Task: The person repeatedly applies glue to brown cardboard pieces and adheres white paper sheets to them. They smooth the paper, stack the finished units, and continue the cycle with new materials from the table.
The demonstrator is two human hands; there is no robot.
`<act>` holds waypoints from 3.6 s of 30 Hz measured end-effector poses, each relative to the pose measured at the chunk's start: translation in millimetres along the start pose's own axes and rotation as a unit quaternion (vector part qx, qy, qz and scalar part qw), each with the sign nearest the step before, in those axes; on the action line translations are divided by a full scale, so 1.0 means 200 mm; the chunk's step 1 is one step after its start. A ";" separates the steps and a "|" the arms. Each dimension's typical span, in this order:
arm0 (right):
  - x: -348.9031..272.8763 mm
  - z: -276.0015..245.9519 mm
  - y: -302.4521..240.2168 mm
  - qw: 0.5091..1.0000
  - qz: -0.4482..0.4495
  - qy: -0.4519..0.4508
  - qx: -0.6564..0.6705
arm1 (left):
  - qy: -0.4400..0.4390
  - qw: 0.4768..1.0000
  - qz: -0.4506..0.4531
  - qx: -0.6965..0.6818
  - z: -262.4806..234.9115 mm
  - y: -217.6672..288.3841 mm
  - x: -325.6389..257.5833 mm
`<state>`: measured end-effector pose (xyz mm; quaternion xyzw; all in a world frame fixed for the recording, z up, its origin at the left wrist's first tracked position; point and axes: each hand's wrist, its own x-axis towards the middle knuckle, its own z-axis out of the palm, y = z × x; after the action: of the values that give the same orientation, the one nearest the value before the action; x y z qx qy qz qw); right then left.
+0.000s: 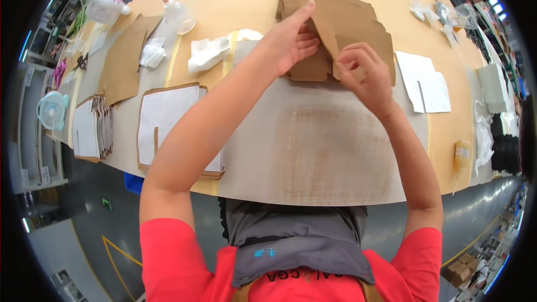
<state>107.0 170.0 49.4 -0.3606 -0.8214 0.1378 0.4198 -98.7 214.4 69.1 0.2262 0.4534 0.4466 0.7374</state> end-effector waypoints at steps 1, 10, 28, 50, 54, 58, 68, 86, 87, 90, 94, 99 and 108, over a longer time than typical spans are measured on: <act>-0.02 0.00 0.00 0.998 -0.049 -0.002 -0.034 | -0.013 0.998 0.028 0.052 0.05 0.00 0.04; -0.26 -0.33 0.14 0.951 0.224 0.211 0.028 | -0.158 0.829 0.315 0.435 0.19 -0.05 -0.34; -0.92 -0.37 -0.29 0.838 0.509 -0.008 0.194 | -0.022 0.912 0.125 0.391 -0.34 -0.64 -0.75; -1.49 -1.62 0.54 0.684 0.427 0.048 -0.589 | -0.146 0.530 0.379 0.745 -0.04 -0.92 -0.65; -1.61 -1.85 0.68 0.720 0.639 0.106 -0.250 | -0.152 0.511 0.348 0.771 -0.05 -0.94 -0.63; -1.57 -1.91 0.68 0.684 0.717 0.046 -0.122 | -0.153 0.493 0.346 0.783 -0.05 -0.92 -0.63; -1.35 -1.49 0.18 0.736 0.445 0.261 0.438 | -0.450 0.739 0.267 0.425 0.22 -0.80 -0.97; -0.86 -0.51 -0.20 0.678 0.377 0.231 0.587 | -0.570 0.739 0.283 0.223 0.22 -1.01 -1.23; -0.85 -0.47 -0.23 0.679 0.382 0.239 0.580 | -0.542 0.768 0.266 0.211 0.21 -0.96 -1.22; -0.85 -0.35 -0.30 0.751 0.365 0.220 0.504 | -0.397 0.839 0.256 0.271 0.06 -0.75 -1.15; -0.76 -0.20 -0.42 0.883 0.289 0.209 0.306 | -0.072 0.684 0.407 0.602 -0.29 -0.78 -0.96; -0.66 0.01 -0.46 0.936 0.198 0.173 0.234 | 0.022 0.624 0.401 0.670 -0.43 -0.82 -0.92; -0.63 0.13 -0.35 0.979 0.076 0.064 0.176 | 0.036 0.630 0.399 0.665 -0.44 -0.82 -0.92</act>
<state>101.0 34.0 -3.2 -0.3504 -0.7263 0.2879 0.5165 -135.0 -32.5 -9.4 0.7978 0.5190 0.2824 0.1199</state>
